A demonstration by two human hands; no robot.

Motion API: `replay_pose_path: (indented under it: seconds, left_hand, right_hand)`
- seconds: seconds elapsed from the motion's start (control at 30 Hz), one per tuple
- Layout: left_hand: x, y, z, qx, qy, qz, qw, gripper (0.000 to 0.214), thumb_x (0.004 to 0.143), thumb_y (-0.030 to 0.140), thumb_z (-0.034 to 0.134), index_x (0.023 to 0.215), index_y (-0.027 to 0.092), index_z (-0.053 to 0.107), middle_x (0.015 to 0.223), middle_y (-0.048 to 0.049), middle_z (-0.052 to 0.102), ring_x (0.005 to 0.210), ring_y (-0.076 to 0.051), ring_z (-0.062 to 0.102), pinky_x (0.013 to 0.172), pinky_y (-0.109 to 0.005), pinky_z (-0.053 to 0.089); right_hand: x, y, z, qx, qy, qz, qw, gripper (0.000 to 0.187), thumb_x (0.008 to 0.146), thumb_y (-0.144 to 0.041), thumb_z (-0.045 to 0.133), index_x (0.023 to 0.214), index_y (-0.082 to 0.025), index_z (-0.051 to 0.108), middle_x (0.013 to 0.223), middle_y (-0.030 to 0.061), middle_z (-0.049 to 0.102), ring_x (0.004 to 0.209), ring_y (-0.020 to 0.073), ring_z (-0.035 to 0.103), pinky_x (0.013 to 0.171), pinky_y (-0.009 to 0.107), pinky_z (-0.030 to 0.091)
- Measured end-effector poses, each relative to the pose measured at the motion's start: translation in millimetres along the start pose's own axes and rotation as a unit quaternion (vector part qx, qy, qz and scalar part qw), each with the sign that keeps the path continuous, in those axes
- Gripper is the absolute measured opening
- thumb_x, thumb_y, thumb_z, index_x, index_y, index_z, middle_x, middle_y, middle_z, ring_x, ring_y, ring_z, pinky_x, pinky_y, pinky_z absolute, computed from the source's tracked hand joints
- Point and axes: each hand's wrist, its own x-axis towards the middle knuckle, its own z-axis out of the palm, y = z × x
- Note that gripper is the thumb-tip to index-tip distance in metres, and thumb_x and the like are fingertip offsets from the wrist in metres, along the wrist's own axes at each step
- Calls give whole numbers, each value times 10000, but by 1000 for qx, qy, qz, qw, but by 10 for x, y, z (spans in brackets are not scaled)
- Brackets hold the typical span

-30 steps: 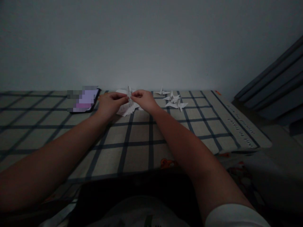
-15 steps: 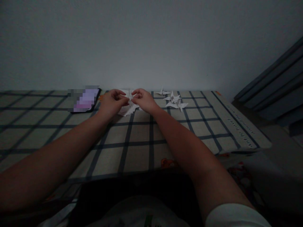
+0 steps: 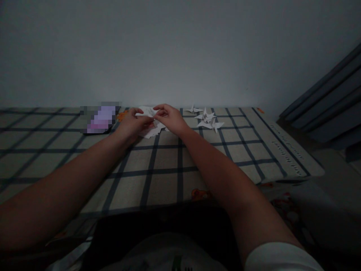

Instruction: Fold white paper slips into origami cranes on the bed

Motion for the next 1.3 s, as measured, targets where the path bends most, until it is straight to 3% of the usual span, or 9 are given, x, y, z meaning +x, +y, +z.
replay_pose_path:
  seconds: [0.27,0.5,0.7,0.83,0.93,1.07,1.3]
  left_hand:
    - [26,-10,-10,-79,-11,8,997,431,683,44,711,959,225,434,669,19,673,603,-151,698,639,-258,575]
    - [88,-67,-39,-71,-22,50,996,507,641,91,803,981,225,452,686,45,665,619,-142,700,661,-254,580]
    - [92,-50,-74,-54,-39,62,996,469,677,104,761,994,235,440,715,32,694,634,-132,690,701,-264,574]
    - [71,-47,-111,-2,-75,82,994,431,685,171,777,1017,220,507,757,21,711,683,-135,691,747,-285,571]
    - [107,-87,-142,55,-103,123,985,375,683,232,800,1001,198,604,769,11,701,720,-144,683,772,-296,567]
    - [185,-154,-174,104,-127,171,972,283,675,249,809,921,188,684,861,-20,711,782,-154,662,786,-290,567]
    - [168,-155,-162,86,-105,154,979,225,701,281,807,874,164,723,874,-37,716,794,-148,659,784,-284,576]
  right_hand:
    - [-14,-4,-70,-76,-18,-47,996,274,943,-203,554,1198,-196,656,962,47,770,910,163,715,916,342,558]
    - [-6,8,-62,-95,1,-69,993,291,954,-226,527,1219,-197,643,1018,61,750,958,170,699,911,344,558]
    - [44,67,-84,-53,105,-35,992,228,939,-262,555,1139,-219,656,1083,59,686,975,163,643,863,302,558]
    - [62,91,-85,-7,125,36,991,237,927,-320,613,1152,-246,635,1058,40,637,846,135,602,721,248,539]
    - [61,63,-66,18,103,66,992,244,926,-379,632,1128,-242,640,1035,35,637,813,124,588,643,220,497]
    - [44,-3,-64,11,55,64,996,175,907,-367,660,961,-201,665,941,19,670,837,125,591,731,239,504]
    - [33,2,-91,-2,7,32,999,159,875,-334,684,848,-177,678,830,11,673,816,136,601,825,286,498]
